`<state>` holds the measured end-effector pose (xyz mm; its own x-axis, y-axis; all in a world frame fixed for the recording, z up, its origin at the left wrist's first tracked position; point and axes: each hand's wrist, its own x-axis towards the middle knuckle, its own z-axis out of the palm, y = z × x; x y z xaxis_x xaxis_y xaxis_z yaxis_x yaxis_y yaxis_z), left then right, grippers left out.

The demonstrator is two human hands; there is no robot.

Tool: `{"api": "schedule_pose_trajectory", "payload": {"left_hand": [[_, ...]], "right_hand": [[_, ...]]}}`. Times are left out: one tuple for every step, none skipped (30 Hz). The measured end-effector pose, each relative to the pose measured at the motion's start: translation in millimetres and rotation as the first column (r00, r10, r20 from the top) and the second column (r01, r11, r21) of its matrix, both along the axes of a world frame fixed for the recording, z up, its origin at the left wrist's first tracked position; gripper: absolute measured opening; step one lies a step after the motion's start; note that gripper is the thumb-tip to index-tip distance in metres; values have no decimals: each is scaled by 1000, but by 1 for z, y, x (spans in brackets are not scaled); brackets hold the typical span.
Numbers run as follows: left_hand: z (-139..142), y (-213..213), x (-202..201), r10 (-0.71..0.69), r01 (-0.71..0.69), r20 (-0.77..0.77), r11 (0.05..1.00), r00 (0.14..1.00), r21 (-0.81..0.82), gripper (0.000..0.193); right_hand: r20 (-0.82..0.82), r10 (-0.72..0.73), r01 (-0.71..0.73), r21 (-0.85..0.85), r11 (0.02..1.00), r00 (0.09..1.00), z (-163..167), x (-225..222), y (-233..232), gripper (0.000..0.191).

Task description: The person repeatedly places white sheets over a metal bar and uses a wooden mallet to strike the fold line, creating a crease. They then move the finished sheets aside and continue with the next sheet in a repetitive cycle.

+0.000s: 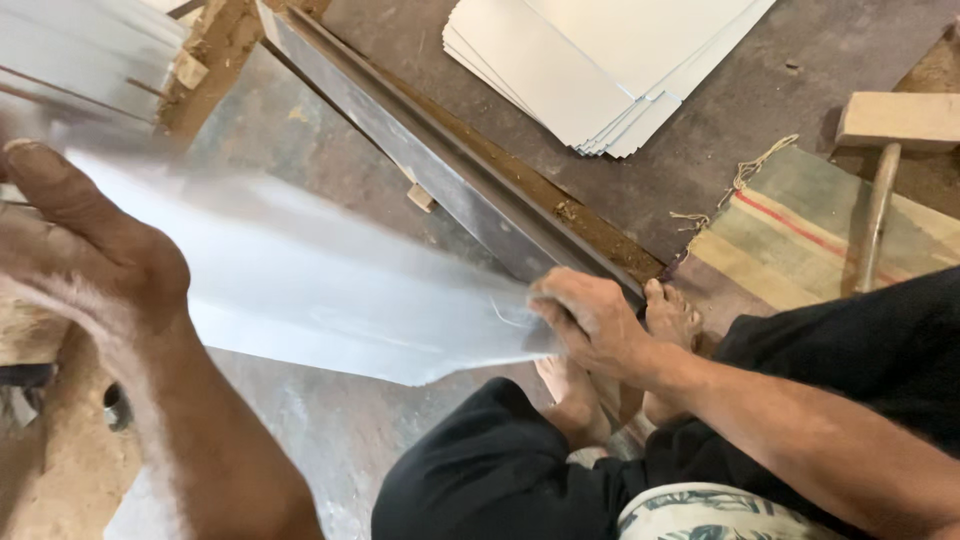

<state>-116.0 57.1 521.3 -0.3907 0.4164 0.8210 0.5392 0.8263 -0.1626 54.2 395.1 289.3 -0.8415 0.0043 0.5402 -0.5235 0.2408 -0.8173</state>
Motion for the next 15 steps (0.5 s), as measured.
{"api": "schedule_pose_trajectory", "payload": {"left_hand": [[-15,-7,-17,22,-22,9,1000,1000,17,32],[-37,-15,-32,60,-61,15,998,998,31,34],[-64,-26,-42,121,-122,27,992,992,37,36],[-102,-38,-48,216,-215,42,976,975,-19,48],[-149,-40,-65,59,-64,52,994,997,93,61],[-200,-51,-57,298,-378,422,918,856,119,59],[-256,-52,-61,129,-403,610,852,782,336,58],[-308,-57,-57,222,-566,733,783,643,259,62],[-355,-60,-55,294,-678,794,710,531,191,76],[-398,-62,-52,298,-754,879,650,372,98,71],[-435,-63,-47,324,-800,917,600,235,-7,81],[-464,-63,-39,255,-849,955,529,149,-9,84],[-488,-58,-36,170,-885,983,465,75,-13,88],[-503,-55,-43,177,-860,982,509,60,-39,86],[-513,-53,-45,191,-836,981,544,38,-74,85]], "right_hand": [[13,-37,37,17,999,999,-4,-13,-2,10],[24,-72,71,36,997,997,-9,-28,-1,10],[22,-59,59,30,998,998,-13,-43,3,10],[21,-48,47,24,999,999,-19,-60,10,10],[19,-40,39,20,999,999,-25,-79,17,10],[120,-54,52,18,998,991,-32,-99,25,13],[220,-61,58,20,998,973,-40,-119,35,17],[267,-42,41,11,999,963,-49,-137,51,13],[311,-23,23,2,1000,950,-56,-157,69,18],[405,-73,53,60,997,911,-63,-179,89,18],[493,-123,72,122,990,861,-69,-201,110,23],[575,-153,93,132,987,804,-76,-223,128,24],[645,-196,128,151,980,738,-79,-243,150,27],[637,-227,134,192,972,737,-83,-262,172,29],[635,-248,130,228,965,732,-94,-275,186,30]]}}
